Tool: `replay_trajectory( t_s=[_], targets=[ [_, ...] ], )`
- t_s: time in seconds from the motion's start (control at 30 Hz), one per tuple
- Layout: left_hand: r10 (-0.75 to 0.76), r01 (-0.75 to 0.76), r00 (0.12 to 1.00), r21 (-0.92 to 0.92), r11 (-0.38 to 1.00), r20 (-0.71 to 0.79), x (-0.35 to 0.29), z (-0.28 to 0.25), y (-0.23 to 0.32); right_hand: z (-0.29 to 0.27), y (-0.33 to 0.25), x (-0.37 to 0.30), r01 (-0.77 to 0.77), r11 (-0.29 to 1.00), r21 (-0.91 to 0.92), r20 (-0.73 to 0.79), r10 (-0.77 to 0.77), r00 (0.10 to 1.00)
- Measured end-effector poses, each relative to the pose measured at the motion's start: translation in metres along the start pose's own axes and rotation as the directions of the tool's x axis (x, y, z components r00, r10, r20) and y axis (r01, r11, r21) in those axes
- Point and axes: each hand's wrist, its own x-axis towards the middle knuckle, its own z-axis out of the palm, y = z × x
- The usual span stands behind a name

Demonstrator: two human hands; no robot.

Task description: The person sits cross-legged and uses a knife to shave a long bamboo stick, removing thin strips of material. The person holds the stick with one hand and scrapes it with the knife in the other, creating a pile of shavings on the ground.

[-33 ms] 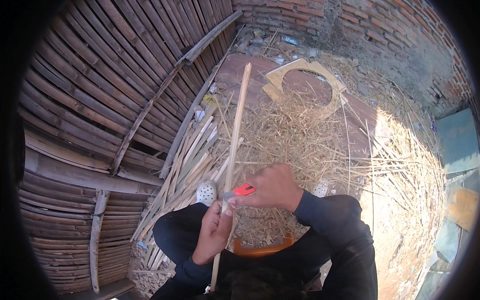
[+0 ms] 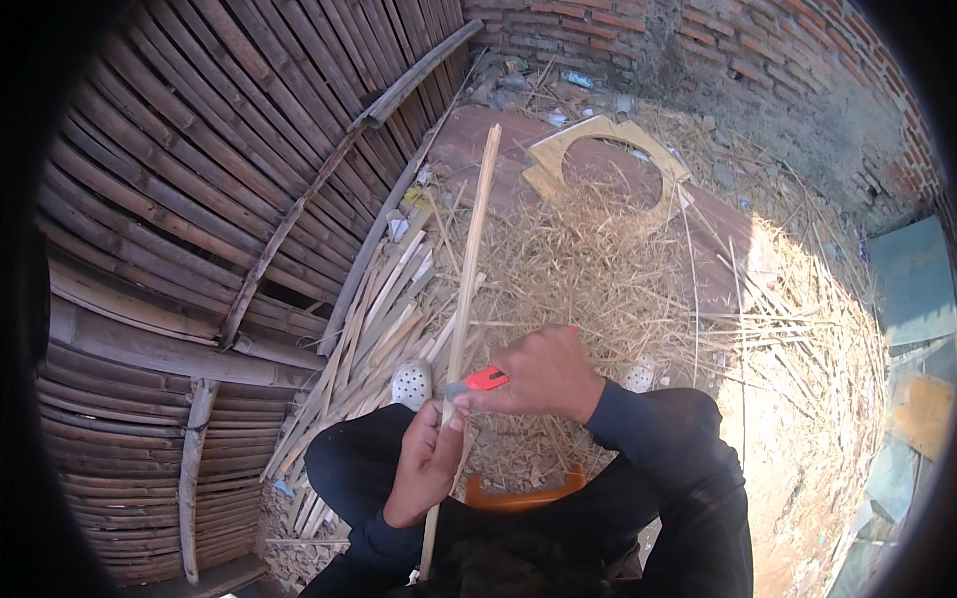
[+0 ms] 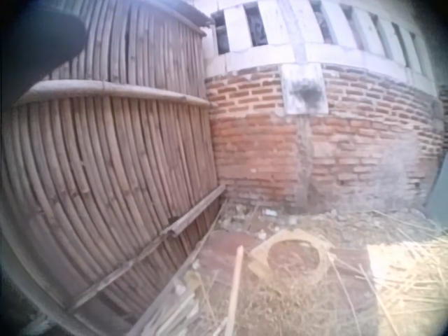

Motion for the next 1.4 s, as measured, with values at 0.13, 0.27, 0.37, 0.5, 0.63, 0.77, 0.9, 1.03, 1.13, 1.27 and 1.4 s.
replay_trajectory(
  t_s=[0.13, 0.27, 0.37, 0.5, 0.63, 0.77, 0.9, 1.03, 1.13, 1.27, 1.4],
  targets=[
    [0.022, -0.021, 1.000, 0.049, 0.999, -0.014, 0.002, -0.001, -0.005, 0.001, -0.001, -0.001, 0.016, 0.999, -0.032, -0.044, -0.018, 0.999],
    [0.059, -0.056, 0.998, 0.111, 0.992, -0.026, 0.004, 0.000, -0.011, 0.006, 0.008, 0.002, 0.002, 0.994, -0.110, -0.092, -0.012, 0.996],
    [-0.008, 0.010, 1.000, 0.154, 0.988, -0.015, 0.004, 0.000, -0.008, 0.009, 0.020, 0.011, -0.047, 0.993, -0.105, -0.130, 0.033, 0.991],
    [-0.022, 0.026, 0.999, 0.168, 0.985, -0.031, 0.004, -0.002, -0.007, 0.013, 0.022, 0.013, -0.098, 0.986, -0.134, -0.134, 0.080, 0.988],
    [0.039, -0.034, 0.999, 0.209, 0.977, -0.021, 0.002, -0.006, -0.018, 0.012, 0.002, 0.004, 0.002, 0.995, -0.102, -0.041, -0.006, 0.999],
    [0.067, -0.062, 0.998, 0.271, 0.961, -0.011, 0.000, -0.001, -0.012, 0.015, 0.019, 0.011, -0.073, 0.994, -0.078, -0.112, 0.064, 0.992],
    [0.026, -0.024, 1.000, 0.269, 0.963, -0.002, -0.002, 0.000, -0.010, 0.012, 0.032, 0.018, -0.143, 0.981, -0.133, -0.082, 0.133, 0.988],
    [0.017, -0.031, 0.998, 0.238, 0.971, 0.059, -0.016, 0.005, -0.026, -0.002, 0.073, 0.041, -0.465, 0.869, -0.169, -0.131, 0.448, 0.884],
    [-0.002, -0.021, 0.994, 0.203, 0.979, 0.111, -0.015, 0.009, -0.022, -0.007, 0.104, 0.039, -0.497, 0.848, -0.182, -0.150, 0.476, 0.867],
    [0.017, -0.040, 0.994, 0.211, 0.977, 0.108, -0.017, 0.008, -0.024, -0.011, 0.111, 0.045, -0.482, 0.844, -0.237, -0.188, 0.446, 0.875],
    [0.019, -0.045, 0.994, 0.234, 0.971, 0.111, -0.018, 0.008, -0.018, -0.017, 0.125, 0.054, -0.514, 0.830, -0.218, -0.197, 0.478, 0.856]
  ],
)
